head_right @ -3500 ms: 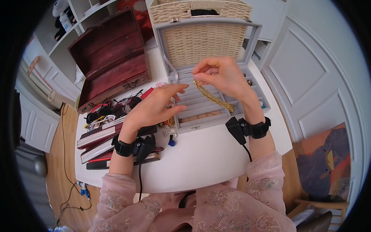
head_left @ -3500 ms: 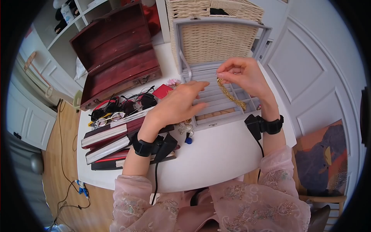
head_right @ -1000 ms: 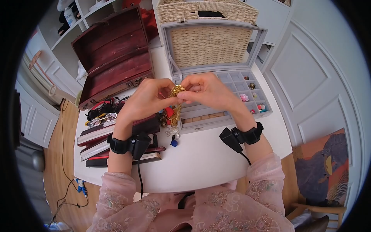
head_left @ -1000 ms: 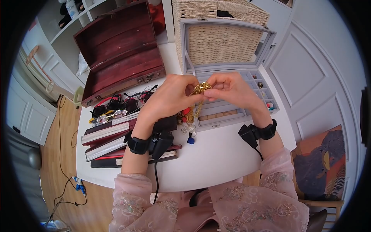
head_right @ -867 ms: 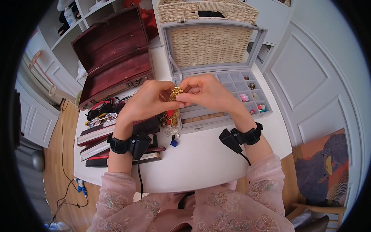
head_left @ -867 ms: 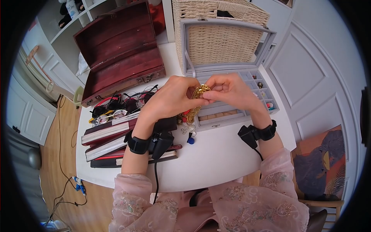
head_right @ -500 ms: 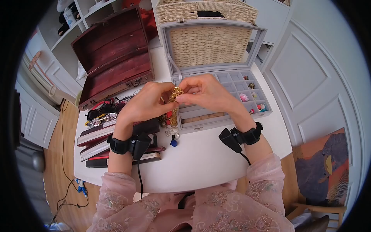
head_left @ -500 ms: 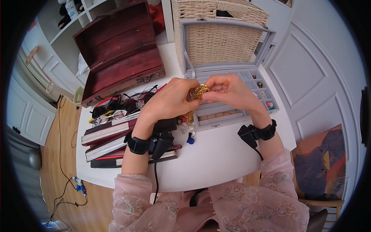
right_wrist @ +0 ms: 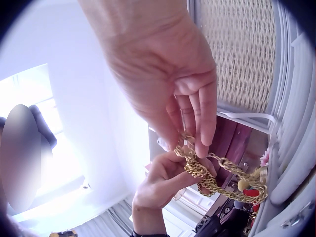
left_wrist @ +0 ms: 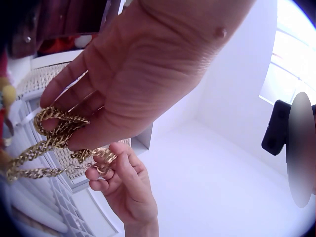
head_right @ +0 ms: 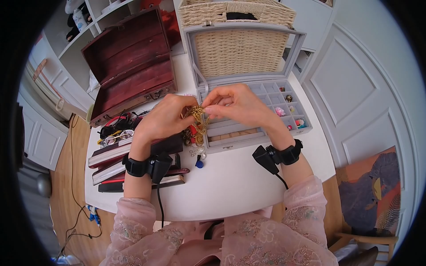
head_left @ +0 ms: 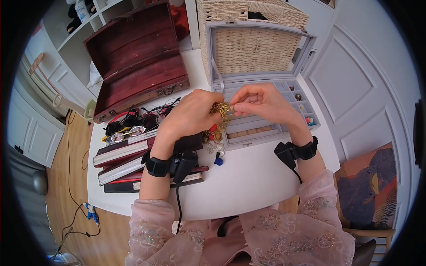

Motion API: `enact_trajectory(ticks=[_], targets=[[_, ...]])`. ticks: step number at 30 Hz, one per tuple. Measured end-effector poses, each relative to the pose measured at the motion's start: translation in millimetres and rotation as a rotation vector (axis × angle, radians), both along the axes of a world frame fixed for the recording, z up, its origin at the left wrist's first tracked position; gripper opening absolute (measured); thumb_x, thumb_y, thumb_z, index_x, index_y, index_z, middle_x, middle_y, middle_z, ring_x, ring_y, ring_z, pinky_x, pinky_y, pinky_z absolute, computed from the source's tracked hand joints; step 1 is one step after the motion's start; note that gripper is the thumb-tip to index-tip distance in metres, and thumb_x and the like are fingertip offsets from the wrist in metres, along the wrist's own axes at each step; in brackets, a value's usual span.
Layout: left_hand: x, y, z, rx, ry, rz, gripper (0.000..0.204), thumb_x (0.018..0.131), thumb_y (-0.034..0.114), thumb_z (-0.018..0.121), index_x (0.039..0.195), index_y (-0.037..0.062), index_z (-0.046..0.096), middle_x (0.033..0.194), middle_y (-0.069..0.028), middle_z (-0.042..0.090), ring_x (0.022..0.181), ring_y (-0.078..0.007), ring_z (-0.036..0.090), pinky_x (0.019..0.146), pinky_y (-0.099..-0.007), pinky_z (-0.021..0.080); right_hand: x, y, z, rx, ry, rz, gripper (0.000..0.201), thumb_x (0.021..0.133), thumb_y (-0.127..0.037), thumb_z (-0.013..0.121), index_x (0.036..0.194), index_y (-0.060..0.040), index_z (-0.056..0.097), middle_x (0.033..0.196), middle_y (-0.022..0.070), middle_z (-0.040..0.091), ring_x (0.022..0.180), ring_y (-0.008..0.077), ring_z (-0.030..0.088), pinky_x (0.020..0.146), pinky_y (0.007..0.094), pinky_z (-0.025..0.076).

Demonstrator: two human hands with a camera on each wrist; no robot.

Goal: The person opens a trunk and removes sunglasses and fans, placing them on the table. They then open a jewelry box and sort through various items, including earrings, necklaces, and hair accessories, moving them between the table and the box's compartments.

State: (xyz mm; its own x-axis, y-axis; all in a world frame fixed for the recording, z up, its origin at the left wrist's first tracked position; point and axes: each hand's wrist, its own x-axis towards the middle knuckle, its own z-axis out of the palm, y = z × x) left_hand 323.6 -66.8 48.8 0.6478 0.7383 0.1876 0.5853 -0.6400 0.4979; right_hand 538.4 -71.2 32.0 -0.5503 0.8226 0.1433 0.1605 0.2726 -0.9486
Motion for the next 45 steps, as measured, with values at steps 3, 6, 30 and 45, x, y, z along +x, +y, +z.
enact_trajectory(ticks=[3,6,30,45], targets=[[-2,2,-3,0.031,-0.019,0.010,0.018,0.070,0.006,0.061,0.084,-0.0036,0.062,0.076,-0.0231,0.061,0.076,-0.0388,0.059,0.069,-0.0423,0.047,0,-2,3,-0.024,0.008,-0.005,0.013,0.085,-0.004,0.063,0.096,0.0023,0.062,0.089,0.0073,0.065,0.079,0.0114,0.064,0.071,0.0233,0.054],[-3,3,-6,0.051,-0.018,0.010,0.018,0.070,0.006,0.061,0.086,-0.0031,0.062,0.077,-0.0232,0.061,0.077,-0.0389,0.060,0.070,-0.0422,0.047,-2,-4,4,-0.051,0.001,-0.008,0.013,0.085,-0.005,0.063,0.096,0.0013,0.063,0.087,0.0063,0.065,0.077,0.0111,0.064,0.070,0.0229,0.053],[-14,-6,10,0.138,-0.140,0.054,0.023,0.070,0.002,0.057,0.090,-0.0054,0.061,0.076,-0.0250,0.059,0.076,-0.0414,0.058,0.069,-0.0434,0.047,0,-1,0,-0.089,-0.053,0.020,0.015,0.086,-0.008,0.063,0.097,0.0015,0.062,0.086,0.0066,0.065,0.077,0.0116,0.064,0.071,0.0237,0.053],[-11,6,-16,0.222,0.076,0.056,0.010,0.070,0.001,0.058,0.080,-0.0018,0.061,0.077,-0.0216,0.061,0.078,-0.0390,0.060,0.069,-0.0446,0.049,11,11,-6,-0.063,-0.064,-0.099,0.015,0.087,-0.012,0.062,0.096,-0.0013,0.064,0.085,0.0050,0.066,0.076,0.0109,0.064,0.065,0.0221,0.052]])
